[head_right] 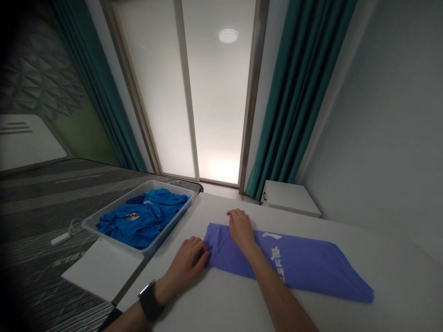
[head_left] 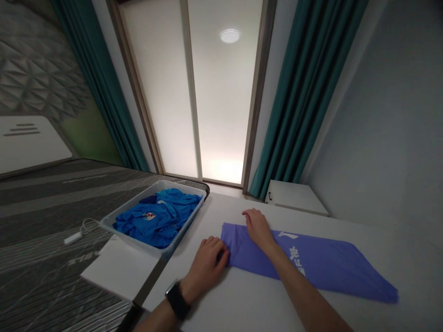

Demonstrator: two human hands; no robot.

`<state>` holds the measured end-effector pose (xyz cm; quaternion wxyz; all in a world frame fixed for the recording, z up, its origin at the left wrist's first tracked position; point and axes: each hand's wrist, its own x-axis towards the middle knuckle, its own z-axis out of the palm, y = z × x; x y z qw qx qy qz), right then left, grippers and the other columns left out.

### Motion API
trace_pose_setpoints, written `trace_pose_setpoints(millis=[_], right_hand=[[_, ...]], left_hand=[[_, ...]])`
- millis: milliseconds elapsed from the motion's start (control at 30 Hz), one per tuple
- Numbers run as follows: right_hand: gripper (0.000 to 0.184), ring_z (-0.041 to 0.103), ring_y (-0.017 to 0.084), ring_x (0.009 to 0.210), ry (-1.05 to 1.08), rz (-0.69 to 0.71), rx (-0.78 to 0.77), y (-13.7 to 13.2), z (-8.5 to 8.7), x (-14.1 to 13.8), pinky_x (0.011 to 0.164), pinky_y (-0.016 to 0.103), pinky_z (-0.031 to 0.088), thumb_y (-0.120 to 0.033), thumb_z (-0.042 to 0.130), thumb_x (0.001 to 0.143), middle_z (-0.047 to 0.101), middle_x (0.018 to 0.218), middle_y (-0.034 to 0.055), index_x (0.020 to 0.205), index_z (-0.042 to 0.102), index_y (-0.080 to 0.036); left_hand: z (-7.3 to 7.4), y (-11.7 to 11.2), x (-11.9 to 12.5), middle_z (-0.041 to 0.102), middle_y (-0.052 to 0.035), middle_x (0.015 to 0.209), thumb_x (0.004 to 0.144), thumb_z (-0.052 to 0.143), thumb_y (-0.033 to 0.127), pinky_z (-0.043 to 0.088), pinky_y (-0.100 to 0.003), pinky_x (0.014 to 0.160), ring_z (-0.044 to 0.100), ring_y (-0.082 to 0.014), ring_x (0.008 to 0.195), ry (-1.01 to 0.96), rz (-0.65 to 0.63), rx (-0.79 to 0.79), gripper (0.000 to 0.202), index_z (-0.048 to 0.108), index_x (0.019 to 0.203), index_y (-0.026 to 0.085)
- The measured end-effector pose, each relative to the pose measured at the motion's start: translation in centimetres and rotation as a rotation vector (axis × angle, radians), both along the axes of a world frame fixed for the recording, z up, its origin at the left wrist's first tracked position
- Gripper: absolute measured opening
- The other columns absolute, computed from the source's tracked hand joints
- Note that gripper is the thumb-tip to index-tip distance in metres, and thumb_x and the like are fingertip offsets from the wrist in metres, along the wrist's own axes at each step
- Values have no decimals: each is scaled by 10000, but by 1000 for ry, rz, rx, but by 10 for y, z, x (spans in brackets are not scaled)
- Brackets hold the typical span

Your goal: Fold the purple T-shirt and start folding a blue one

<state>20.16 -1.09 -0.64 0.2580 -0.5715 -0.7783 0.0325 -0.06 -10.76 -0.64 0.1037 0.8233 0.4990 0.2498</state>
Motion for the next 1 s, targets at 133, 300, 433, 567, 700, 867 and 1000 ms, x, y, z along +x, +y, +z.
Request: trace_pose_setpoints(millis=[133,300,433,567,700,867,1000], right_hand=[[364,576,226,1056,-78,50,22,-20,6,18,933,355,423,-131,332,952,665,1131,101,1140,642,-171],[434,496,232,1261,-207,133,8,-50,-8,21,1083,398,352,-144,352,947,585,1352,112,1330,555,-153],[482,357,218,1402,-237,138,-110,-58,-20,18,1159,418,253,-222,331,976,455,1493,100,1435,457,-147],[528,236,203,1460,-248,150,-189,-59,-25,18,1191,429,166,-321,271,1002,314,1569,74,1498,360,-162],[554,186,200,1475,-259,153,-216,-60,-24,18,1200,428,133,-364,247,1006,262,1587,61,1516,318,-159],[561,177,199,1477,-281,148,-226,-60,-22,18,1202,427,126,-377,237,1009,253,1590,58,1514,318,-147],[564,187,204,1475,-281,149,-240,-61,-21,17,1202,431,117,-392,235,1011,244,1594,54,1516,314,-153]], left_hand=[[0,3,5,622,-98,1185,923,450,162,439,-417,940,551,-243,1088,22,-55,132,298,572,1193,192],[-3,22,32,452,-108,1487,941,446,216,332,-433,1123,411,-251,1357,180,-123,166,502,400,1439,169],[-15,39,40,400,-110,1531,963,424,296,274,-460,1162,339,-252,1421,285,-128,94,532,366,1474,161],[-29,43,31,341,-104,1561,990,381,402,249,-472,1172,303,-253,1442,301,-132,49,569,321,1509,177],[-32,40,22,304,-96,1577,1007,341,455,235,-492,1175,282,-264,1450,291,-111,37,581,292,1527,201],[-34,41,11,349,-84,1559,1011,306,515,246,-524,1159,271,-293,1452,299,-29,41,568,348,1508,243],[-37,47,-1,357,-83,1554,1028,295,416,238,-502,1167,304,-262,1441,331,-27,55,520,356,1504,216]])
